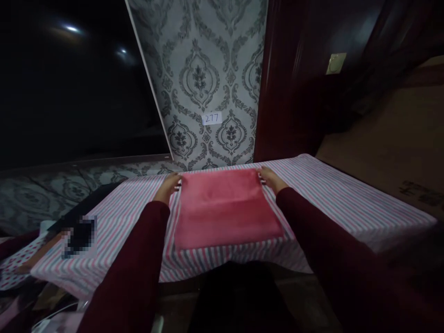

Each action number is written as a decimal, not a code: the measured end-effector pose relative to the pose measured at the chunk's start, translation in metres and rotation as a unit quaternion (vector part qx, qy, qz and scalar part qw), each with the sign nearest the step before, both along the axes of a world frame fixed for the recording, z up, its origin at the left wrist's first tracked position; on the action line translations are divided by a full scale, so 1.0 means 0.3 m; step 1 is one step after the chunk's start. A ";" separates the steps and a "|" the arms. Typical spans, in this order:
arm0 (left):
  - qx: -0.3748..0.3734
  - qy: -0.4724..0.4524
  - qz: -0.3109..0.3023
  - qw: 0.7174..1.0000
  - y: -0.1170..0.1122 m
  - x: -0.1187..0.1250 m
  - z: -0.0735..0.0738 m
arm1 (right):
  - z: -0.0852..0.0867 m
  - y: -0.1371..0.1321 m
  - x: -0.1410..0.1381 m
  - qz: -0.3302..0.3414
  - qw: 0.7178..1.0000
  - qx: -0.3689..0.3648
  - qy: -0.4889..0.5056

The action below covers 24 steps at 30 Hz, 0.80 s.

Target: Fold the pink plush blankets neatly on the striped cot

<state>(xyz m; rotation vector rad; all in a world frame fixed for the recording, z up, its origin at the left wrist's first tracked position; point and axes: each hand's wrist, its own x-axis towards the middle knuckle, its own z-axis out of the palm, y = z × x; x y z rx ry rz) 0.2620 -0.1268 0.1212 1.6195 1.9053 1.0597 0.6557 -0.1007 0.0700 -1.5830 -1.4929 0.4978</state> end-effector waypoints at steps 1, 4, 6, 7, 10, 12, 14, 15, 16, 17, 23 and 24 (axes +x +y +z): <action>-0.008 0.014 -0.001 1.000 0.014 0.012 -0.041 | -0.045 0.007 -0.017 0.002 1.000 -0.006 -0.013; -0.019 0.073 -0.025 0.997 0.070 0.061 -0.114 | -0.104 0.045 -0.070 0.007 0.998 -0.017 -0.058; -0.013 0.111 -0.058 0.992 0.119 0.120 -0.125 | -0.083 0.083 -0.122 0.019 0.995 -0.018 -0.093; -0.007 0.124 -0.077 0.989 0.143 0.159 -0.126 | -0.064 0.101 -0.156 0.029 0.993 -0.015 -0.114; 0.017 0.204 -0.126 0.971 0.186 0.289 -0.147 | -0.031 0.124 -0.266 0.048 0.975 0.011 -0.218; 0.019 0.294 -0.146 0.944 0.177 0.363 -0.195 | -0.061 0.104 -0.323 0.054 0.953 0.015 -0.298; 0.003 0.364 -0.156 0.918 0.149 0.407 -0.264 | -0.130 0.070 -0.353 0.065 0.934 0.003 -0.350; -0.007 0.378 -0.157 0.912 0.134 0.418 -0.299 | -0.169 0.054 -0.359 0.071 0.929 -0.003 -0.364; -0.014 0.386 -0.158 0.909 0.121 0.422 -0.329 | -0.206 0.041 -0.361 0.073 0.925 -0.003 -0.372; -0.017 0.392 -0.157 0.906 0.112 0.422 -0.353 | -0.237 0.033 -0.359 0.072 0.924 0.001 -0.376; -0.031 0.413 -0.152 0.897 0.112 0.414 -0.374 | -0.267 0.040 -0.352 0.065 0.921 -0.003 -0.383; -0.033 0.414 -0.150 0.897 0.112 0.416 -0.370 | -0.260 0.040 -0.353 0.065 0.921 -0.011 -0.383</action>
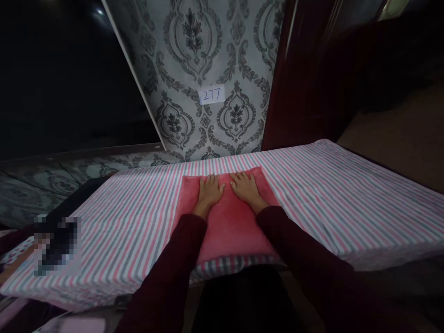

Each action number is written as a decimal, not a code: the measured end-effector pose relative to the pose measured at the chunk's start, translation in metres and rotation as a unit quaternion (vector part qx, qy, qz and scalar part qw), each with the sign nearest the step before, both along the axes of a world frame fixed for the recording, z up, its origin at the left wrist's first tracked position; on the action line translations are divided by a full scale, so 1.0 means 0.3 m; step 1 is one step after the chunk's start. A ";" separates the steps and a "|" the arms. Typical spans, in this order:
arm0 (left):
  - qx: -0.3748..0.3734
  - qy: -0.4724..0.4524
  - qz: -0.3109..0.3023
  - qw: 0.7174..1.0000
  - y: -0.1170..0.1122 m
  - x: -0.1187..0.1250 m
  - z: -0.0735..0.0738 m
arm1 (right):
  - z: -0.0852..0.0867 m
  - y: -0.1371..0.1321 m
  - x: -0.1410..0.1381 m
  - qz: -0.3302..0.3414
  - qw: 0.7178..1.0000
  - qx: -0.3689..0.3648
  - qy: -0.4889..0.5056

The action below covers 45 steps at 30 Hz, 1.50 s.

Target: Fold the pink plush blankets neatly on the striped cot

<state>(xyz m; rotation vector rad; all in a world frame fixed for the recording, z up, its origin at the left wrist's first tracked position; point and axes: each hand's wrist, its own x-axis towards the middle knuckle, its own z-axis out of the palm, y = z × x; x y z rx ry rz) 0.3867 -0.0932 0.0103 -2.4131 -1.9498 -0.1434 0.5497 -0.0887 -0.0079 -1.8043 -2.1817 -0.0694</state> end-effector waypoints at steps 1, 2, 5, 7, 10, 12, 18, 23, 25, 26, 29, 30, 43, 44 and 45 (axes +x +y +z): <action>0.002 0.000 0.003 1.000 -0.001 0.000 0.004 | 0.007 -0.001 -0.001 -0.003 1.000 -0.006 0.000; 0.007 -0.001 0.008 1.000 -0.002 -0.001 0.007 | 0.012 -0.004 -0.002 -0.005 1.000 -0.010 0.000; 0.015 -0.006 0.043 0.999 -0.003 -0.026 0.017 | 0.023 -0.013 0.000 -0.011 1.000 -0.015 0.003; 0.003 -0.006 0.082 0.997 0.001 -0.062 0.025 | 0.031 -0.016 0.010 -0.026 0.999 -0.020 0.009; -0.016 -0.016 0.140 0.990 0.012 -0.126 0.038 | 0.041 -0.009 0.043 -0.073 0.997 -0.036 0.020; -0.026 -0.039 0.167 0.985 0.019 -0.163 0.043 | 0.043 0.003 0.077 -0.105 0.993 -0.049 0.038; -0.021 -0.128 0.200 0.971 0.042 -0.207 0.039 | 0.020 0.040 0.163 -0.160 0.974 -0.101 0.128; 0.005 -0.155 0.221 0.963 0.042 -0.230 0.031 | 0.017 0.035 0.163 -0.164 0.974 -0.101 0.121; 0.012 -0.169 0.226 0.959 0.035 -0.240 0.036 | 0.026 0.025 0.160 -0.164 0.973 -0.104 0.125; 0.014 -0.174 0.227 0.958 0.032 -0.244 0.042 | 0.034 0.020 0.158 -0.164 0.972 -0.106 0.128; 0.016 -0.184 0.242 0.953 0.028 -0.243 0.077 | 0.072 0.004 0.148 -0.165 0.976 -0.098 0.107; 0.019 -0.185 0.248 0.951 0.027 -0.237 0.093 | 0.089 -0.001 0.138 -0.162 0.979 -0.087 0.089; 0.035 -0.009 0.056 0.998 -0.117 -0.027 0.019 | 0.033 -0.092 -0.096 0.056 0.997 -0.040 -0.026; 0.036 -0.007 0.055 0.998 -0.117 -0.027 0.013 | 0.026 -0.093 -0.094 0.056 0.997 -0.039 -0.024; 0.037 -0.006 0.055 0.998 -0.116 -0.028 0.009 | 0.024 -0.093 -0.093 0.056 0.997 -0.041 -0.022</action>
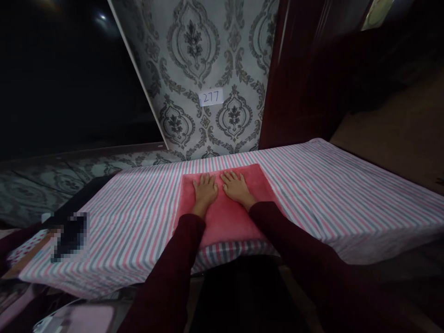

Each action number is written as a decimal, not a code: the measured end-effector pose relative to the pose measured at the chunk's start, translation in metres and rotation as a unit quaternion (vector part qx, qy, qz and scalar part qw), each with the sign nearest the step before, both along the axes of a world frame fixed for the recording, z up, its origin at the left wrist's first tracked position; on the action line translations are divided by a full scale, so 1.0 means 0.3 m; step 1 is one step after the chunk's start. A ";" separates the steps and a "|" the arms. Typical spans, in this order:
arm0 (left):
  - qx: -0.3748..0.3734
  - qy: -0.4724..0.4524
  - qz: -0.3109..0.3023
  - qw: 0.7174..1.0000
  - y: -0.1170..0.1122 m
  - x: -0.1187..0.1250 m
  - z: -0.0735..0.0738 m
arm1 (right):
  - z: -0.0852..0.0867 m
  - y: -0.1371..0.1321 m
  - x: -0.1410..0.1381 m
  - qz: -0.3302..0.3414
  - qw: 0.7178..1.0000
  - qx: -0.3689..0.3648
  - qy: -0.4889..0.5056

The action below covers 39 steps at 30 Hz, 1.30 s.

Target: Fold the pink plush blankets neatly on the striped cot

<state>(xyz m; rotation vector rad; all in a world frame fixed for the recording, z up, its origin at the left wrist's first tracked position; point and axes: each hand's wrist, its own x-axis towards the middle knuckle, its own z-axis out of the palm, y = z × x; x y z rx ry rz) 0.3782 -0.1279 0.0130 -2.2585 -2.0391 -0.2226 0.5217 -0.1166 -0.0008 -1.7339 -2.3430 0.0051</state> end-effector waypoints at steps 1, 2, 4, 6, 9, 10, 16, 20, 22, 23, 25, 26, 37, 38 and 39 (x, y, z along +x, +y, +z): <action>-0.001 0.000 0.000 1.000 0.003 -0.002 -0.001 | 0.002 0.000 0.001 0.001 1.000 -0.004 0.002; -0.003 0.000 0.000 1.000 0.007 -0.004 -0.001 | 0.006 0.000 0.003 0.002 1.000 -0.007 0.003; -0.007 -0.002 -0.004 1.000 0.013 -0.011 0.002 | 0.018 0.000 0.015 0.000 1.000 -0.016 0.004; -0.015 -0.004 -0.008 1.000 0.017 -0.027 0.005 | 0.029 -0.001 0.044 -0.018 0.999 -0.028 0.004; -0.032 -0.001 0.008 0.999 0.017 -0.078 0.012 | 0.035 -0.002 0.126 -0.072 0.997 -0.042 -0.002; -0.036 0.000 0.020 0.999 0.014 -0.100 0.014 | 0.034 -0.004 0.158 -0.088 0.995 -0.046 -0.004; -0.057 -0.020 0.083 0.995 -0.052 -0.246 0.014 | 0.007 -0.040 0.312 -0.145 0.987 -0.070 0.015; -0.062 -0.023 0.099 0.993 -0.129 -0.334 0.023 | 0.000 -0.083 0.388 -0.153 0.982 -0.100 0.046; -0.084 -0.027 0.110 0.990 -0.159 -0.364 0.048 | 0.018 -0.107 0.418 -0.162 0.979 -0.113 0.059; -0.090 -0.030 0.122 0.988 -0.171 -0.369 0.066 | 0.033 -0.120 0.424 -0.169 0.977 -0.110 0.062; -0.078 -0.034 0.145 0.986 -0.189 -0.344 0.105 | 0.070 -0.151 0.405 -0.177 0.979 -0.083 0.061; -0.060 -0.034 0.143 0.987 -0.198 -0.313 0.122 | 0.088 -0.170 0.378 -0.168 0.982 -0.062 0.056; -0.019 -0.001 -0.082 0.996 -0.322 0.084 -0.071 | -0.040 -0.371 0.050 0.000 1.000 0.019 0.012; -0.018 -0.001 -0.083 0.996 -0.323 0.079 -0.081 | -0.045 -0.373 0.055 -0.001 1.000 0.017 0.012; -0.017 -0.001 -0.085 0.996 -0.323 0.072 -0.084 | -0.046 -0.373 0.060 -0.003 1.000 0.015 0.012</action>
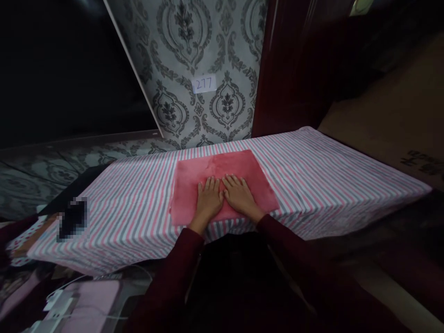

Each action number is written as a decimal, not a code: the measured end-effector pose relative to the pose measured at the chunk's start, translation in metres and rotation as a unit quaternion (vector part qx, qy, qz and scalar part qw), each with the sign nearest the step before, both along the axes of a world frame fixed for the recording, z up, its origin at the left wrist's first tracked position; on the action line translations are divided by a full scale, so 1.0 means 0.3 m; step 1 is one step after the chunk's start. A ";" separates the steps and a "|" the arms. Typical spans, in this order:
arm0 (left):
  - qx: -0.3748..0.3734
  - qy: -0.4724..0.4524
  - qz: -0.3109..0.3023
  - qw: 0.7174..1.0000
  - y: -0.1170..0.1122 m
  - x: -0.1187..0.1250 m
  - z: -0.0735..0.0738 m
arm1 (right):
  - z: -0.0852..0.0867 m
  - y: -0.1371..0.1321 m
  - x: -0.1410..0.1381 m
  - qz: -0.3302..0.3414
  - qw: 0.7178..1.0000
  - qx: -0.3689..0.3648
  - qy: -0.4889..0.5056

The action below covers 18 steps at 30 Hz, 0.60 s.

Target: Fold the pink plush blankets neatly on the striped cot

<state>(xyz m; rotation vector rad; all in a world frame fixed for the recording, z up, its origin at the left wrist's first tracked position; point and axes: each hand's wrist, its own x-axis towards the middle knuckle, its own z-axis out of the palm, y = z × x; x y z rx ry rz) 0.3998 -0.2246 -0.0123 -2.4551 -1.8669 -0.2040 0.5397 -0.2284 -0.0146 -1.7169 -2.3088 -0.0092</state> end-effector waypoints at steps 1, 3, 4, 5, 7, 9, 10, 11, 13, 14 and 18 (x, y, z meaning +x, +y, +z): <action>0.001 -0.001 -0.001 1.000 0.000 -0.007 0.001 | 0.002 0.001 0.005 0.001 1.000 -0.003 0.000; 0.007 -0.004 0.003 1.000 -0.004 -0.024 0.010 | 0.009 0.001 0.017 0.002 1.000 -0.007 0.002; 0.012 -0.004 0.010 1.000 -0.008 -0.034 0.015 | 0.011 0.000 0.024 -0.001 1.000 -0.007 0.004; 0.016 -0.002 0.020 1.000 -0.014 -0.046 0.020 | 0.011 -0.002 0.033 -0.005 1.000 -0.006 0.004; 0.022 0.008 0.046 0.999 -0.030 -0.079 0.026 | 0.004 -0.009 0.059 -0.021 1.000 -0.003 0.002; 0.022 0.022 0.070 0.997 -0.049 -0.121 0.029 | -0.007 -0.018 0.094 -0.043 0.999 0.000 -0.003; 0.021 0.027 0.079 0.996 -0.059 -0.144 0.030 | -0.013 -0.023 0.114 -0.052 0.999 0.003 -0.007; 0.022 0.029 0.085 0.996 -0.068 -0.165 0.030 | -0.019 -0.028 0.133 -0.060 0.998 0.007 -0.010; 0.027 0.033 0.094 0.995 -0.088 -0.205 0.029 | -0.028 -0.042 0.168 -0.073 0.997 0.015 -0.016; 0.030 0.035 0.099 0.994 -0.097 -0.221 0.029 | -0.032 -0.049 0.183 -0.080 0.997 0.017 -0.018; 0.038 0.041 0.123 0.991 -0.134 -0.267 0.020 | -0.053 -0.081 0.226 -0.115 0.993 0.023 -0.015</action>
